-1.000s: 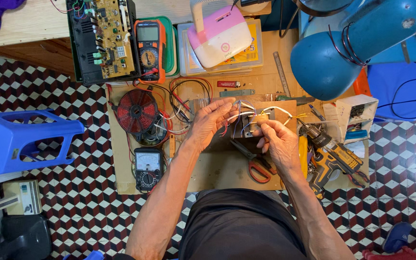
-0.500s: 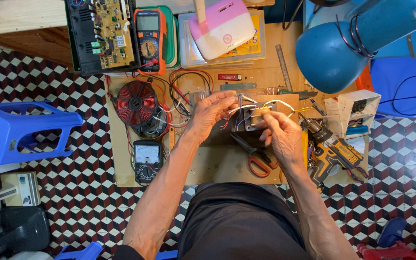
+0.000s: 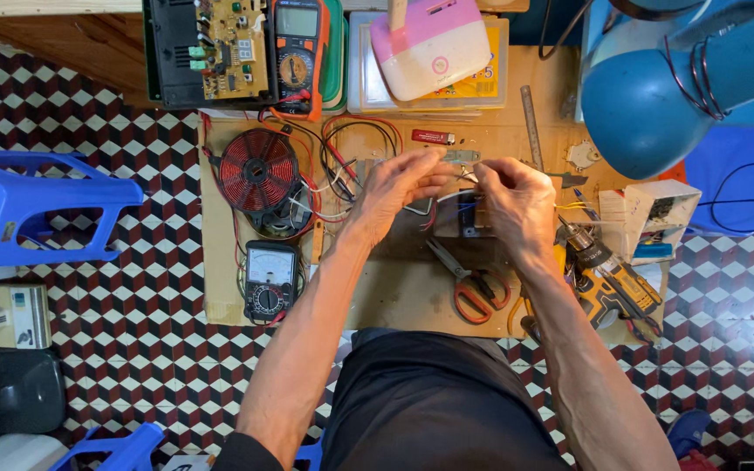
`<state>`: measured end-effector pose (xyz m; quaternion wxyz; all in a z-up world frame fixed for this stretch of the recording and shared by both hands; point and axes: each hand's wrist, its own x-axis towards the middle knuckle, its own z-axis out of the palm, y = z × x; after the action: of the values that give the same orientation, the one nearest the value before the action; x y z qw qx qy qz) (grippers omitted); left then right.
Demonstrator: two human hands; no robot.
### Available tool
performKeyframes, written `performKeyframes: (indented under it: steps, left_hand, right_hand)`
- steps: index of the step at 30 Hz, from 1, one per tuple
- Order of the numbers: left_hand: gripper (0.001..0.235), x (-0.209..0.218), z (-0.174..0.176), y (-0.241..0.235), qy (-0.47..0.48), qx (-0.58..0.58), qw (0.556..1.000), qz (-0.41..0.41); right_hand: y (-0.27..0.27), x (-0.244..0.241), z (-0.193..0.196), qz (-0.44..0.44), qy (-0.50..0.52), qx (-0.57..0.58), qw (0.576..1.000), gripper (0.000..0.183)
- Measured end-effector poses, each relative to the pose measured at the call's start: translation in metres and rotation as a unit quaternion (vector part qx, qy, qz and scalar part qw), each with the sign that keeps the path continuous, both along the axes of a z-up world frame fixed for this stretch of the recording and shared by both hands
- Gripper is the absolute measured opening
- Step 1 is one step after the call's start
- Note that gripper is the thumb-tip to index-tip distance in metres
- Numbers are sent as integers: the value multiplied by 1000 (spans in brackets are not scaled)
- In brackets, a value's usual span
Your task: The person uses a multimeter to test electrical continuity and resistance on a small transformer and its attached wires. They adjust the multimeter dial, connect the probes to different wire ends, and observe the readings on the display.
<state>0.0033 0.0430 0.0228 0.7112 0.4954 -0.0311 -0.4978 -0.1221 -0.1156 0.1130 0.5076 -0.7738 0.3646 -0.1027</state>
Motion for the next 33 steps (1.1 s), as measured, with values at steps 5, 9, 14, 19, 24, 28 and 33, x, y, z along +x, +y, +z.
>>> performKeyframes:
  steps: [5,9,14,19,24,28,33]
  left_hand:
    - [37,-47,-79,31,55,155,977,133]
    - [36,-73,-123,19,104,284,949,87]
    - [32,-67,-130,-6,14,458,883,106]
    - [29,-65,-135,-10,-51,557,826,74]
    - [24,-72,-147,-11,-112,569,810,83]
    - [25,-56,-143,-5,-207,513,825,111]
    - [25,-14,-97,21,-294,311,893,137]
  right_hand:
    - [4,-2,-5,-57,-2,147,988,21]
    - [8,-4,-10,-68,-29,151,986,21]
    - [10,-9,-11,-95,-5,172,980,24]
    - [10,-7,-9,-94,14,171,981,23]
    - [10,-7,-2,-34,13,105,994,19]
    - [9,-7,4,36,-1,-43,998,13]
    - [8,-5,-1,76,22,-126,989,10]
